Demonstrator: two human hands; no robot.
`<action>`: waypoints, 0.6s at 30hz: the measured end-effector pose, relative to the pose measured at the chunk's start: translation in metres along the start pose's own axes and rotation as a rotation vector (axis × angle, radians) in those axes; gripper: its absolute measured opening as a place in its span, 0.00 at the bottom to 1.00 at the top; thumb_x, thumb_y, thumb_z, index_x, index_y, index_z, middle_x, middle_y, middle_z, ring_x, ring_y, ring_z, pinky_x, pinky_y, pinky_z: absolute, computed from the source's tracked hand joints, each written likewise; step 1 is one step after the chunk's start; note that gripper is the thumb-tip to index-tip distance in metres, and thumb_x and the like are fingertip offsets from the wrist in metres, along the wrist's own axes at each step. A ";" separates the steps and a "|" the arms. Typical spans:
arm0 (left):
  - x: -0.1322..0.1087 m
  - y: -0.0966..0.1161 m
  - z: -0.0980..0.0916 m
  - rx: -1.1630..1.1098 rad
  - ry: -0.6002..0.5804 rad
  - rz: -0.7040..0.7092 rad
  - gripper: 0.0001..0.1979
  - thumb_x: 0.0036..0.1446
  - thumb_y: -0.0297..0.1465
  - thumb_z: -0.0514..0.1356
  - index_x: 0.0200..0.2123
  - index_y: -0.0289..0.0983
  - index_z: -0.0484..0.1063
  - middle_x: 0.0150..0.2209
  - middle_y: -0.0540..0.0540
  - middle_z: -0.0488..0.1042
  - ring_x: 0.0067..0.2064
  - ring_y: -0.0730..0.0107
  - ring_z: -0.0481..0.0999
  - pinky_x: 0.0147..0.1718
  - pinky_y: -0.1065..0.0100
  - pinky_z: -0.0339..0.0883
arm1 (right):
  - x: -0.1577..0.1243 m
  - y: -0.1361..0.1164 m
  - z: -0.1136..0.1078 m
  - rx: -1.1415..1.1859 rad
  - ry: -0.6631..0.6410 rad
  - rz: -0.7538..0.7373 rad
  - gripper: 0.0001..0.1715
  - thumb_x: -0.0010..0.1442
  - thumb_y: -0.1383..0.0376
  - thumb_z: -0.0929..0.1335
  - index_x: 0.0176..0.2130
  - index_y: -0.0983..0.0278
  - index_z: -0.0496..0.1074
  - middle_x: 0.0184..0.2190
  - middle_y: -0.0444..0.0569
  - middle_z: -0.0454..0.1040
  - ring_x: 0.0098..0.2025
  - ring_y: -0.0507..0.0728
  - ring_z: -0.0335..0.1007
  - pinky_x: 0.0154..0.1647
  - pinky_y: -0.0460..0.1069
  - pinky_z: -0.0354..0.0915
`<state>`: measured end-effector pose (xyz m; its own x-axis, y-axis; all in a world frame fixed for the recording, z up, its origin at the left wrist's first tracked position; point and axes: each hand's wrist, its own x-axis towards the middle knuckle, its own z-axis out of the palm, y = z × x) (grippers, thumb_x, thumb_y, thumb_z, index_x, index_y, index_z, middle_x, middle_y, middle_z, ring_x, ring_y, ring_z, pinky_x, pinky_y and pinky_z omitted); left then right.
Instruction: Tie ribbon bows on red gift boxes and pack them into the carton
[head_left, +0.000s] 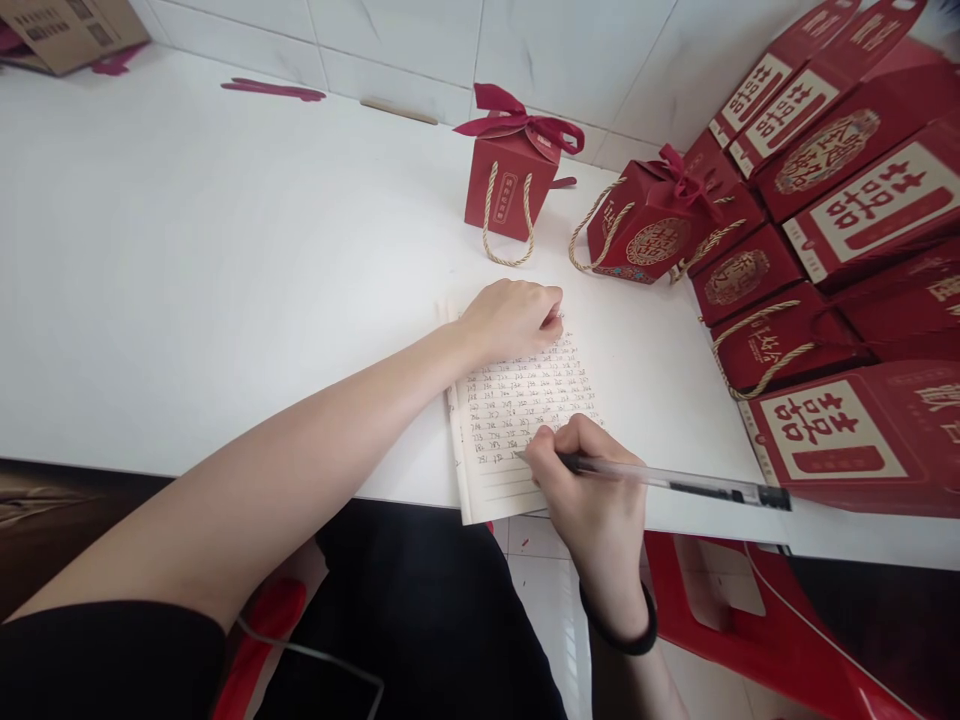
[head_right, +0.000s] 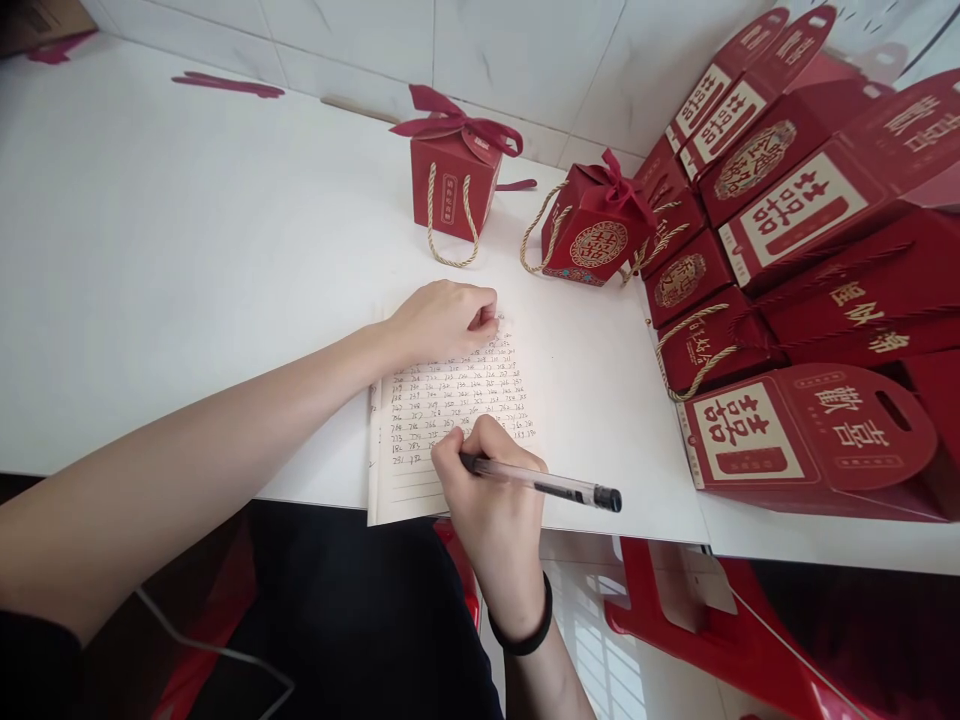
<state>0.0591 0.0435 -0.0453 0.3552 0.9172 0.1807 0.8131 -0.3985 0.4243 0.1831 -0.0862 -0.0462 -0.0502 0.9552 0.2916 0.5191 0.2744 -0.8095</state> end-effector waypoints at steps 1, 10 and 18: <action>0.000 0.000 0.000 0.000 0.002 0.004 0.09 0.53 0.30 0.51 0.30 0.35 0.70 0.28 0.48 0.73 0.29 0.70 0.70 0.30 0.68 0.59 | 0.000 0.000 0.000 0.000 -0.003 -0.001 0.19 0.53 0.71 0.63 0.20 0.63 0.46 0.16 0.37 0.45 0.18 0.47 0.41 0.17 0.43 0.45; -0.001 0.001 -0.001 0.001 -0.007 -0.004 0.08 0.53 0.29 0.51 0.31 0.35 0.70 0.29 0.48 0.74 0.29 0.69 0.70 0.29 0.68 0.60 | 0.000 0.001 0.000 -0.045 0.048 0.002 0.19 0.53 0.71 0.63 0.20 0.63 0.47 0.16 0.37 0.46 0.19 0.47 0.41 0.17 0.43 0.45; -0.001 0.001 -0.002 -0.009 -0.007 -0.002 0.08 0.53 0.30 0.52 0.30 0.35 0.70 0.28 0.48 0.74 0.29 0.69 0.71 0.30 0.67 0.60 | -0.004 0.000 -0.001 0.182 0.112 0.129 0.19 0.54 0.70 0.64 0.18 0.63 0.52 0.14 0.38 0.53 0.17 0.47 0.48 0.16 0.43 0.49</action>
<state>0.0584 0.0420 -0.0436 0.3572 0.9178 0.1734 0.8093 -0.3968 0.4330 0.1843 -0.0903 -0.0470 0.1071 0.9681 0.2265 0.3526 0.1760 -0.9191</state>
